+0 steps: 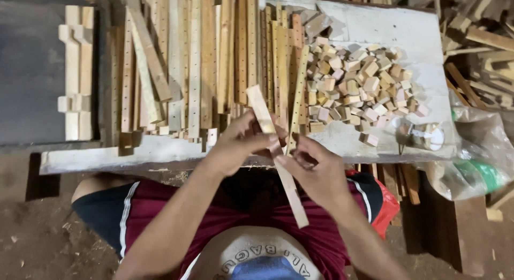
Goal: The person sits on the floor at a low workbench and assembles wooden parts, picking small wooden blocks from a pile and fitting them onto long slotted wooden slats one at a time, then placing the assembled slat into a tray. The person repeats this fitting cycle across multiple slats.
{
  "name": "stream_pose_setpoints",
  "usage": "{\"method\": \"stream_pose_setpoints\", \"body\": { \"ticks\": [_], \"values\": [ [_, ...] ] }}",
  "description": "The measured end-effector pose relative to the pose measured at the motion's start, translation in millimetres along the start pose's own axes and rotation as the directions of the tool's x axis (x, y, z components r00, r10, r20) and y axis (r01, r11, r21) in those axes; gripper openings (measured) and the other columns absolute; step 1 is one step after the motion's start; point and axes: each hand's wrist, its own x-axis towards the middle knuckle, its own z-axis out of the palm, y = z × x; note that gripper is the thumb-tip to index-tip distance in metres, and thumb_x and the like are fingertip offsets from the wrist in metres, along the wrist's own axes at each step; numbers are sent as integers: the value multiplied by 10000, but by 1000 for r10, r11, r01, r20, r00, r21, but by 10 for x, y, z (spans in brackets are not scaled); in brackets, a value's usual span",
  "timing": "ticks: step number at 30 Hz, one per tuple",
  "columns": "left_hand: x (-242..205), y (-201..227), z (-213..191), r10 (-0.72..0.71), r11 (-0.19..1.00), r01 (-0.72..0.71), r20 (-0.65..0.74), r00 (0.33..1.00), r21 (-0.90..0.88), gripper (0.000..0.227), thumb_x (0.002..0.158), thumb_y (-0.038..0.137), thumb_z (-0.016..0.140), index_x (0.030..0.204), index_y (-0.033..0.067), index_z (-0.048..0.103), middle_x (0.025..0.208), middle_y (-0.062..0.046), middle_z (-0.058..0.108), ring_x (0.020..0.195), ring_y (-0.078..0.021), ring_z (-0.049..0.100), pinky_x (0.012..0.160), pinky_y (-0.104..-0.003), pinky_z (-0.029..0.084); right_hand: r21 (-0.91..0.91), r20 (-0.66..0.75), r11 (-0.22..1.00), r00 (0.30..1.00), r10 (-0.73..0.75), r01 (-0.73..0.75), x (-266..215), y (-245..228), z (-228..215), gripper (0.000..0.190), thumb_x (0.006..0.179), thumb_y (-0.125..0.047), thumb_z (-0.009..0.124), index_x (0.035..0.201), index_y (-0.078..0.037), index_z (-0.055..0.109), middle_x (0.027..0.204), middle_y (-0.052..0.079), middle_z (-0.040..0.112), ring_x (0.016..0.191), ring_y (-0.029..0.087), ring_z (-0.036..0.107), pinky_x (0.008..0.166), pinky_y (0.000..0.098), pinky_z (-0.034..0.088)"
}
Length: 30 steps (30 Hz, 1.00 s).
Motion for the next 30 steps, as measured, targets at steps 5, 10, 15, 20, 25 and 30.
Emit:
{"method": "stream_pose_setpoints", "body": {
  "ticks": [5,10,15,20,25,30],
  "values": [
    [123,388,-72,-180,983,180,-23,983,-26,566,788,160,815,1231,-67,547,1021,-241,711,844,-359,761,619,-456,648,48,447,977,879,166,-209,84,-62,-157,320,931,-272,703,837,17,805,648,90,710,625,153,577,591,350,511],
    [40,425,-81,-207,978,206,-47,977,-19,585,815,250,810,1240,-49,541,1058,-212,723,875,-320,764,661,-423,660,122,515,960,843,156,-252,159,-87,-93,335,978,-228,675,812,47,771,618,51,604,597,139,481,579,287,406],
    [-182,375,-101,-287,937,316,-184,940,151,408,863,200,803,1111,-87,652,859,-150,649,736,-276,726,623,-358,642,186,474,942,865,162,-279,225,37,52,335,971,-256,709,928,62,803,690,87,703,643,128,531,606,287,440],
    [-410,591,-30,-212,930,289,-314,926,227,301,885,197,761,1021,-69,724,810,-209,698,682,-290,749,596,-406,653,144,488,956,859,155,-254,195,-564,312,308,945,-253,723,885,40,795,650,85,677,600,130,533,579,277,432],
    [-714,922,-375,-115,942,262,-529,841,212,287,867,185,760,1006,-63,725,797,-211,685,636,-292,737,563,-411,644,126,538,973,837,96,-192,370,-634,827,271,971,-222,700,920,22,808,646,120,709,589,162,604,549,292,499],
    [-1078,1397,-699,-39,939,266,-706,707,216,275,871,178,768,1008,-55,720,825,-210,669,687,-319,734,631,-422,662,128,631,989,775,-28,-68,409,-1014,1485,242,981,-150,652,1085,12,797,763,146,777,658,174,695,661,316,612]
  ]
}}
